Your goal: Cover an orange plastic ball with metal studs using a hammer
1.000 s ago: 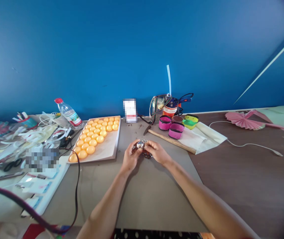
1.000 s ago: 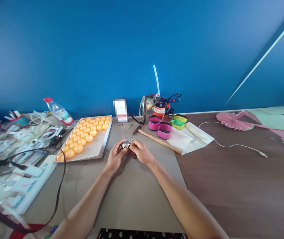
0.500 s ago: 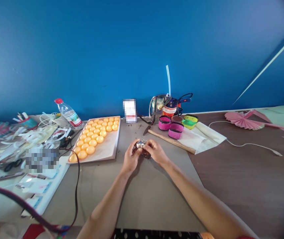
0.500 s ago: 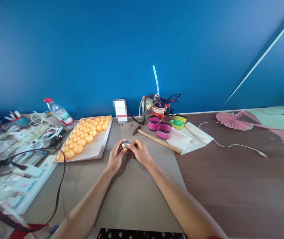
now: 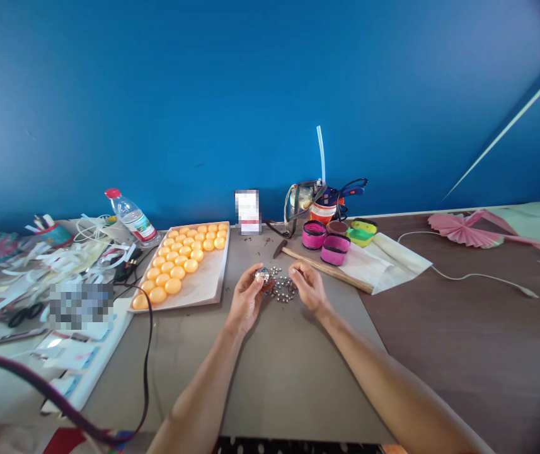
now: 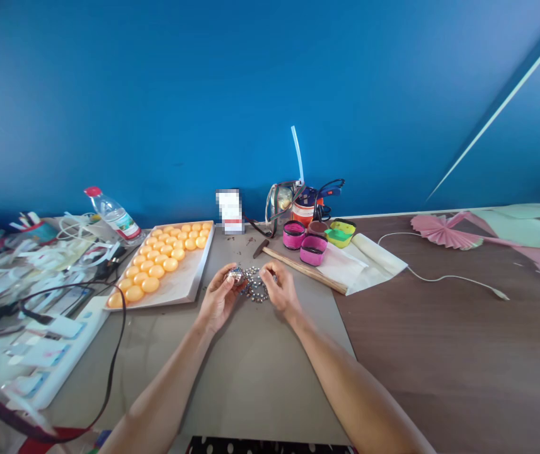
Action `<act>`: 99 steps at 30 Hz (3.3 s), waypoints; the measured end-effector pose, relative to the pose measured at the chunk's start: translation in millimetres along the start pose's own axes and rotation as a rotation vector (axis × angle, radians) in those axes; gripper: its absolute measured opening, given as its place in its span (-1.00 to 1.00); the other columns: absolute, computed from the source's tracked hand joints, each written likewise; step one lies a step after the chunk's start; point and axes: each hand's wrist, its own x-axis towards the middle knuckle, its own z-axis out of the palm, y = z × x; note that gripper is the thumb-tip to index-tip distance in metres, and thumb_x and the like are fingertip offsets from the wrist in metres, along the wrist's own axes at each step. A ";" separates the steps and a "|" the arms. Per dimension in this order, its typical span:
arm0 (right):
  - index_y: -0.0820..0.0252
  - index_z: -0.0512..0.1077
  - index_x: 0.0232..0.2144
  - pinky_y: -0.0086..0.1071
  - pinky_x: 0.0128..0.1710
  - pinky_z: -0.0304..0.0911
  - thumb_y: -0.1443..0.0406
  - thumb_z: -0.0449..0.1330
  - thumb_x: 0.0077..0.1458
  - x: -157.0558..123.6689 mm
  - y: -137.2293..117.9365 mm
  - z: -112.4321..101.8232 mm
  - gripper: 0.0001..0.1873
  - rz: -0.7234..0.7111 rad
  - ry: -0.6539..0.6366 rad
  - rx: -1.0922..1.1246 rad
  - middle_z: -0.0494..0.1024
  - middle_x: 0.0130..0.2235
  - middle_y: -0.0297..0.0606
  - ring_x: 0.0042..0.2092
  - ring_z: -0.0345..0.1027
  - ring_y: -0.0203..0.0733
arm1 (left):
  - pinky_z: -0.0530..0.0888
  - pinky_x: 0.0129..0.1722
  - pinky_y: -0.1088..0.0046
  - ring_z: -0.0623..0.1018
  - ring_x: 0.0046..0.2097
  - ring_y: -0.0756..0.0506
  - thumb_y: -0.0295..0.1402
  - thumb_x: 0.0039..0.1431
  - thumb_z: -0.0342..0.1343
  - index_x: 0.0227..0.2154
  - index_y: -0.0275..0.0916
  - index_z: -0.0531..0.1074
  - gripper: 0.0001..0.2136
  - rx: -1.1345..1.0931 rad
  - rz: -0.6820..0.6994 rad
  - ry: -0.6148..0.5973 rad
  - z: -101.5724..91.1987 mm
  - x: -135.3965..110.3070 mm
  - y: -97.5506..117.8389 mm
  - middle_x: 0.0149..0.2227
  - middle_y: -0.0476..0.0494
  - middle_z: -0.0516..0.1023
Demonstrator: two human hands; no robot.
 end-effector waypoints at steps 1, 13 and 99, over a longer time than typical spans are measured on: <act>0.18 0.30 -0.51 -0.41 -0.41 0.07 0.10 0.03 0.10 -1.7 -2.8 0.9 -0.70 -0.035 -0.025 -0.039 0.28 -0.50 -0.35 -0.43 0.13 -0.30 | 0.41 -0.15 0.38 0.47 -0.29 0.00 -0.36 -0.12 0.27 -0.22 -0.20 0.46 -0.68 0.003 0.006 0.000 -0.3 0.1 0.0 -0.34 -0.03 0.50; 0.14 0.25 0.00 -0.28 -0.18 0.25 0.31 0.03 0.10 -11.8 -11.2 11.4 -0.63 -0.317 -0.181 -0.288 0.34 -0.18 -0.15 -0.21 0.25 -0.17 | 0.39 -0.15 0.42 0.47 -0.20 -0.02 -0.36 -0.15 0.29 -0.19 -0.13 0.42 -0.63 0.063 0.064 -0.008 -2.8 0.5 0.6 -0.20 -0.04 0.48; 0.20 0.41 -0.44 -0.46 -0.42 0.13 0.16 0.08 -0.01 6.8 6.4 15.6 -0.77 0.174 -0.140 0.035 0.43 -0.49 -0.36 -0.45 0.23 -0.32 | 0.39 -0.19 0.43 0.46 -0.24 -0.05 -0.31 -0.03 0.19 -0.18 -0.23 0.46 -0.70 0.653 0.223 0.018 -17.8 6.0 -8.1 -0.24 -0.12 0.50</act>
